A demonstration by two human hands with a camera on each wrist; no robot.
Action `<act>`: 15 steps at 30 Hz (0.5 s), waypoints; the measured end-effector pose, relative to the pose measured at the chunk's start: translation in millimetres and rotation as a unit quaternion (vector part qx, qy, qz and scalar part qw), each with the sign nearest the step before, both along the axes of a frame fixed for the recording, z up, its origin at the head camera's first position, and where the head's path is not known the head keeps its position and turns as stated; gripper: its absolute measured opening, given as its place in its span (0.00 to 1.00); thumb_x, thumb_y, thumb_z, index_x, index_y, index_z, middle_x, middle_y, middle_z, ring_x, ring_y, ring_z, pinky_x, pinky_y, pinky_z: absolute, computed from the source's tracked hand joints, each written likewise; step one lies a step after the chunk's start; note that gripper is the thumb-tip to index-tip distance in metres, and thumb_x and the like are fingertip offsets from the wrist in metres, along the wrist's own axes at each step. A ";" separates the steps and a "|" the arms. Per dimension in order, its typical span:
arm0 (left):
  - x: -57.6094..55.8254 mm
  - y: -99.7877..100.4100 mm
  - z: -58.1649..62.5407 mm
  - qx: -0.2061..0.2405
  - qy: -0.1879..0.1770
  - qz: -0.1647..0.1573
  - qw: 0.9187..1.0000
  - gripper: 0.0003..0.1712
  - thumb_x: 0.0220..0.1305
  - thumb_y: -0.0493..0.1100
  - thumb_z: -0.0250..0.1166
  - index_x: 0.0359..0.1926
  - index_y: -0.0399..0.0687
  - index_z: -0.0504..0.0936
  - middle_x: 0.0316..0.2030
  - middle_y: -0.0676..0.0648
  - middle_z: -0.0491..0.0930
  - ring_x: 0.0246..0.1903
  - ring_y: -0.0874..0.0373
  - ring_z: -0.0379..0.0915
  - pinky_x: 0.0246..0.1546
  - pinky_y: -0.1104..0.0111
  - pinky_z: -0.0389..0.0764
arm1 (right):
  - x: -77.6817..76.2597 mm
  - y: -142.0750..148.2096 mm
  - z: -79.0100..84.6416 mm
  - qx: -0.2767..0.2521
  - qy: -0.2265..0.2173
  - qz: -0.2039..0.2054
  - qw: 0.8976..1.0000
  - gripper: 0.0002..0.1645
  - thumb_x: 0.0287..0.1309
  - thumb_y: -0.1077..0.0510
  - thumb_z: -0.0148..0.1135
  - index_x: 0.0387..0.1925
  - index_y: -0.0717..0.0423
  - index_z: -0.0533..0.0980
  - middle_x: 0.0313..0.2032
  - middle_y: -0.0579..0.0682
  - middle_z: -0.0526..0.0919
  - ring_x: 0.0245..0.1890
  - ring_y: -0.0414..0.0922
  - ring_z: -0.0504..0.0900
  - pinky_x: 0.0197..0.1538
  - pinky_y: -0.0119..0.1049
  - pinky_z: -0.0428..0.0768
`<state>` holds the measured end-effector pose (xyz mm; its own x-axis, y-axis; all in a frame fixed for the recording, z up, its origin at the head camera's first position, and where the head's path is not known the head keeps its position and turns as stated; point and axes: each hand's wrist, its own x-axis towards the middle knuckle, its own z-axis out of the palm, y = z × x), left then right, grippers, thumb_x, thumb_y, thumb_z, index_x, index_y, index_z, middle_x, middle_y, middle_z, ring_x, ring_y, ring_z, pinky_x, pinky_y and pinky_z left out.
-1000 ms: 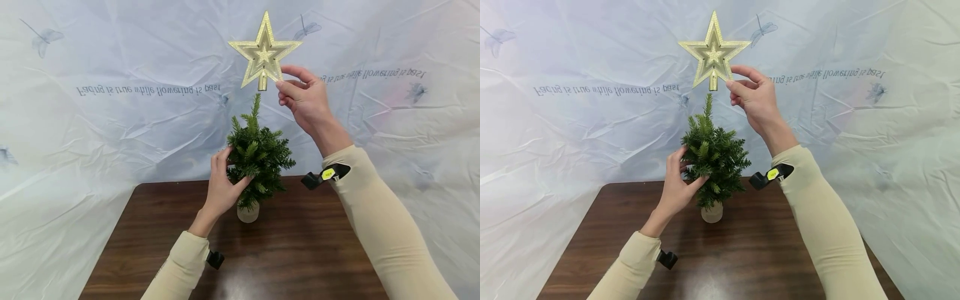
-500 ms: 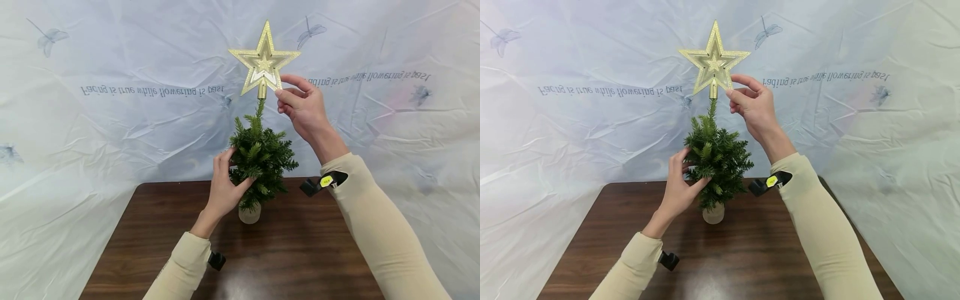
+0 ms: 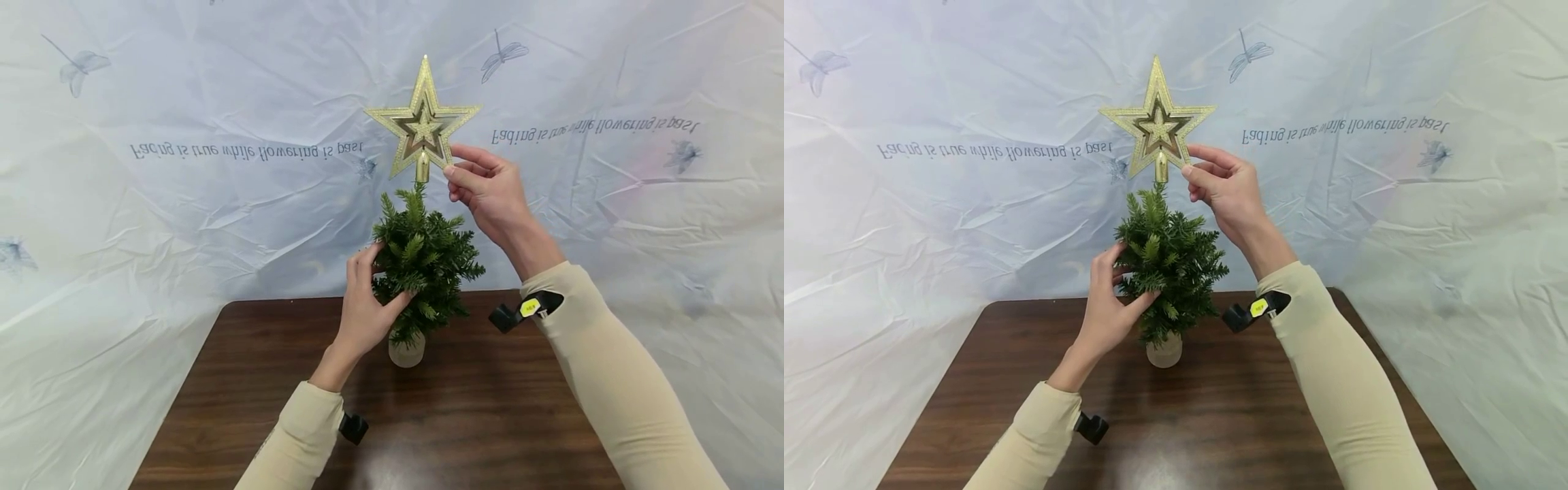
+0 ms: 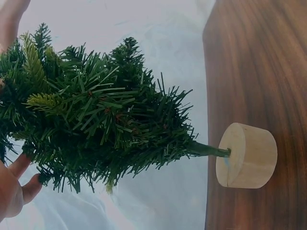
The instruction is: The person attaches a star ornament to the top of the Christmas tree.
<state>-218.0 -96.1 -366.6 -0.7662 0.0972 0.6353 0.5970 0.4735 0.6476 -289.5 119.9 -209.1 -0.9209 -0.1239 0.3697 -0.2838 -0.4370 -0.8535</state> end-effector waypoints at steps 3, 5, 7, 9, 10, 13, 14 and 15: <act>1.2 0.2 0.2 0.001 0.003 0.000 1.000 0.50 0.66 0.44 0.73 0.82 0.51 0.56 0.73 0.36 0.58 0.69 0.38 0.64 0.58 0.40 0.74 | 0.7 0.2 -1.7 -0.005 -0.011 0.002 1.000 0.19 0.64 0.74 0.67 0.50 0.55 0.89 0.32 0.52 0.86 0.27 0.44 0.80 0.32 0.32 0.81; 1.5 0.6 -0.3 0.000 0.006 0.001 1.000 0.50 0.65 0.44 0.73 0.82 0.51 0.56 0.73 0.36 0.58 0.69 0.38 0.64 0.59 0.40 0.74 | 1.3 0.7 -2.4 -0.006 -0.016 0.005 1.000 0.19 0.65 0.75 0.66 0.50 0.55 0.89 0.32 0.52 0.86 0.27 0.44 0.80 0.31 0.32 0.81; 1.8 0.9 -0.2 -0.002 0.010 0.001 1.000 0.50 0.66 0.43 0.73 0.82 0.51 0.56 0.73 0.36 0.58 0.69 0.39 0.64 0.59 0.40 0.74 | 1.4 1.7 -2.8 -0.007 -0.019 0.007 1.000 0.19 0.65 0.75 0.66 0.50 0.55 0.89 0.32 0.52 0.86 0.26 0.44 0.80 0.31 0.32 0.81; 2.3 1.4 -0.3 -0.003 0.012 0.002 1.000 0.51 0.65 0.43 0.74 0.82 0.51 0.56 0.73 0.36 0.58 0.69 0.39 0.64 0.59 0.40 0.73 | 1.4 2.4 -2.6 -0.005 -0.021 0.009 1.000 0.19 0.65 0.75 0.65 0.50 0.55 0.89 0.32 0.53 0.86 0.26 0.44 0.81 0.31 0.32 0.81; 2.8 1.6 -0.1 -0.003 0.012 0.002 1.000 0.50 0.66 0.43 0.74 0.82 0.52 0.56 0.73 0.36 0.58 0.69 0.39 0.64 0.59 0.40 0.73 | 1.5 2.4 -2.4 -0.005 -0.022 0.010 1.000 0.19 0.65 0.75 0.65 0.50 0.55 0.89 0.32 0.53 0.86 0.26 0.44 0.81 0.30 0.31 0.81; 4.0 2.1 0.2 -0.002 0.010 0.003 1.000 0.50 0.66 0.44 0.73 0.82 0.52 0.56 0.74 0.36 0.58 0.70 0.39 0.63 0.59 0.40 0.73 | 1.8 3.1 -2.1 0.001 -0.030 0.011 0.999 0.19 0.65 0.75 0.66 0.50 0.55 0.89 0.32 0.53 0.86 0.26 0.43 0.81 0.30 0.32 0.81; 4.5 2.3 0.3 -0.002 0.008 0.004 1.000 0.50 0.66 0.44 0.74 0.82 0.52 0.56 0.74 0.36 0.58 0.70 0.39 0.63 0.60 0.40 0.73 | 2.0 3.3 -1.9 0.004 -0.032 0.010 0.999 0.19 0.65 0.75 0.66 0.50 0.54 0.89 0.32 0.53 0.86 0.26 0.43 0.81 0.30 0.31 0.80; 5.0 2.4 0.5 -0.001 0.007 0.004 1.000 0.51 0.65 0.44 0.74 0.82 0.52 0.56 0.74 0.37 0.58 0.70 0.39 0.63 0.59 0.40 0.73 | 2.0 3.8 -1.8 0.002 -0.035 0.013 0.999 0.19 0.65 0.75 0.66 0.51 0.54 0.89 0.32 0.53 0.86 0.26 0.43 0.81 0.30 0.32 0.80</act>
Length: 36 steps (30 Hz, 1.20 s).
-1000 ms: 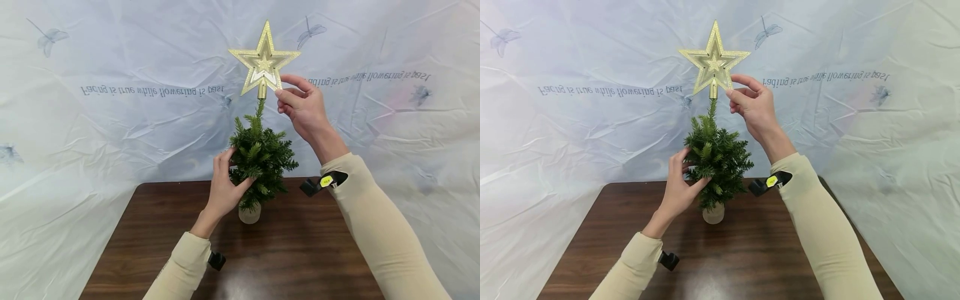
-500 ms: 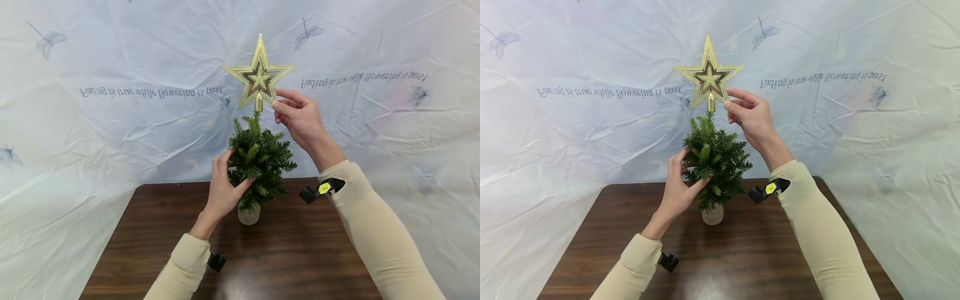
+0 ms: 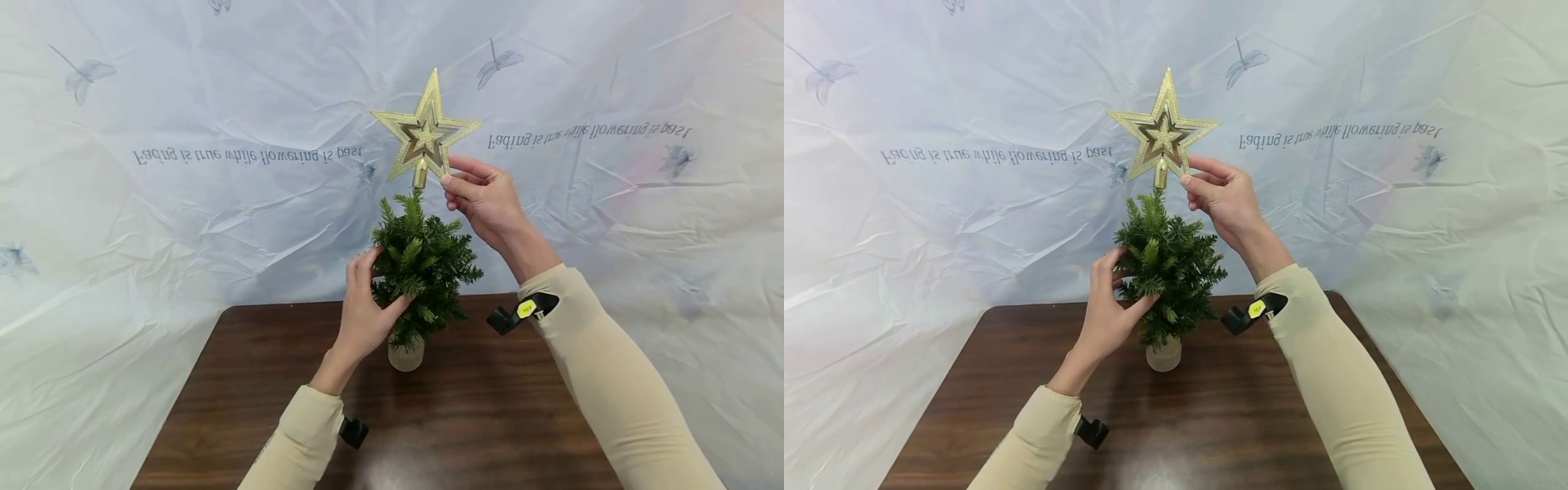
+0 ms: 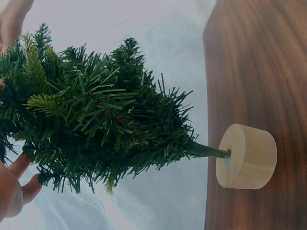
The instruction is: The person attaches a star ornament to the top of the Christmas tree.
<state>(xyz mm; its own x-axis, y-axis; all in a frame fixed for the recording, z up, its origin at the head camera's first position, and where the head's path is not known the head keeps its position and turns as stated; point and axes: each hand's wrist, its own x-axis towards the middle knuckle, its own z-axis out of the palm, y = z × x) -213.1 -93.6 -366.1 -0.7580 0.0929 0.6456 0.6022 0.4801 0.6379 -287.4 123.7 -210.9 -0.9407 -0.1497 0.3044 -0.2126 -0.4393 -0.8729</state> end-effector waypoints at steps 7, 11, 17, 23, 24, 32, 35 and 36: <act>-2.4 -0.6 0.1 0.000 -0.009 -0.002 1.000 0.51 0.66 0.45 0.74 0.82 0.53 0.55 0.74 0.37 0.57 0.71 0.39 0.63 0.60 0.39 0.73 | -3.1 0.9 -0.7 0.009 0.005 -0.006 1.000 0.19 0.66 0.74 0.65 0.52 0.54 0.88 0.32 0.52 0.86 0.26 0.43 0.80 0.30 0.31 0.81; -4.5 -1.6 -0.4 0.001 -0.017 -0.004 1.000 0.51 0.66 0.45 0.74 0.82 0.54 0.55 0.74 0.38 0.57 0.71 0.39 0.62 0.61 0.39 0.73 | -3.6 1.0 -2.5 0.024 0.021 -0.019 0.999 0.20 0.65 0.73 0.67 0.53 0.53 0.88 0.32 0.51 0.86 0.26 0.42 0.80 0.32 0.31 0.81; -5.4 -4.2 0.0 -0.002 -0.024 -0.005 1.000 0.51 0.66 0.46 0.73 0.83 0.54 0.54 0.74 0.38 0.56 0.69 0.39 0.64 0.59 0.39 0.74 | -2.9 0.9 -4.9 0.056 0.049 -0.033 0.997 0.28 0.64 0.71 0.70 0.65 0.60 0.81 0.35 0.51 0.86 0.27 0.42 0.80 0.33 0.31 0.81; -7.6 -7.8 0.5 -0.010 -0.020 -0.005 1.000 0.51 0.66 0.45 0.74 0.82 0.51 0.54 0.74 0.37 0.56 0.69 0.38 0.63 0.60 0.39 0.74 | -2.0 0.0 -4.1 0.100 0.066 -0.048 0.992 0.29 0.66 0.71 0.67 0.68 0.61 0.79 0.36 0.48 0.86 0.28 0.42 0.82 0.36 0.31 0.83; -8.3 -8.4 0.7 -0.011 -0.017 -0.005 1.000 0.51 0.66 0.45 0.74 0.82 0.51 0.54 0.74 0.37 0.56 0.70 0.38 0.63 0.60 0.39 0.73 | -1.9 0.0 -4.0 0.107 0.071 -0.051 0.990 0.28 0.66 0.71 0.67 0.67 0.60 0.79 0.35 0.47 0.86 0.28 0.42 0.82 0.36 0.31 0.83; -10.9 -10.6 3.7 -0.015 -0.010 -0.008 1.000 0.51 0.66 0.47 0.73 0.82 0.50 0.55 0.77 0.36 0.54 0.76 0.38 0.56 0.65 0.37 0.71 | 0.0 12.0 -11.3 0.112 0.098 -0.064 0.987 0.24 0.67 0.71 0.66 0.62 0.57 0.83 0.35 0.46 0.89 0.31 0.42 0.84 0.36 0.31 0.84; -10.8 -11.7 5.9 -0.013 -0.011 -0.011 1.000 0.51 0.65 0.48 0.73 0.82 0.50 0.56 0.79 0.37 0.51 0.77 0.38 0.56 0.66 0.36 0.70 | 2.0 21.4 -16.7 0.103 0.097 -0.075 0.987 0.21 0.67 0.69 0.67 0.59 0.55 0.85 0.36 0.47 0.89 0.31 0.42 0.84 0.36 0.31 0.84; -10.6 -12.4 6.6 -0.012 -0.010 -0.013 1.000 0.52 0.65 0.48 0.74 0.82 0.50 0.56 0.80 0.37 0.50 0.77 0.38 0.56 0.67 0.36 0.70 | 2.7 24.8 -18.8 0.101 0.096 -0.080 0.987 0.20 0.67 0.69 0.67 0.59 0.55 0.86 0.36 0.47 0.89 0.31 0.41 0.84 0.36 0.31 0.84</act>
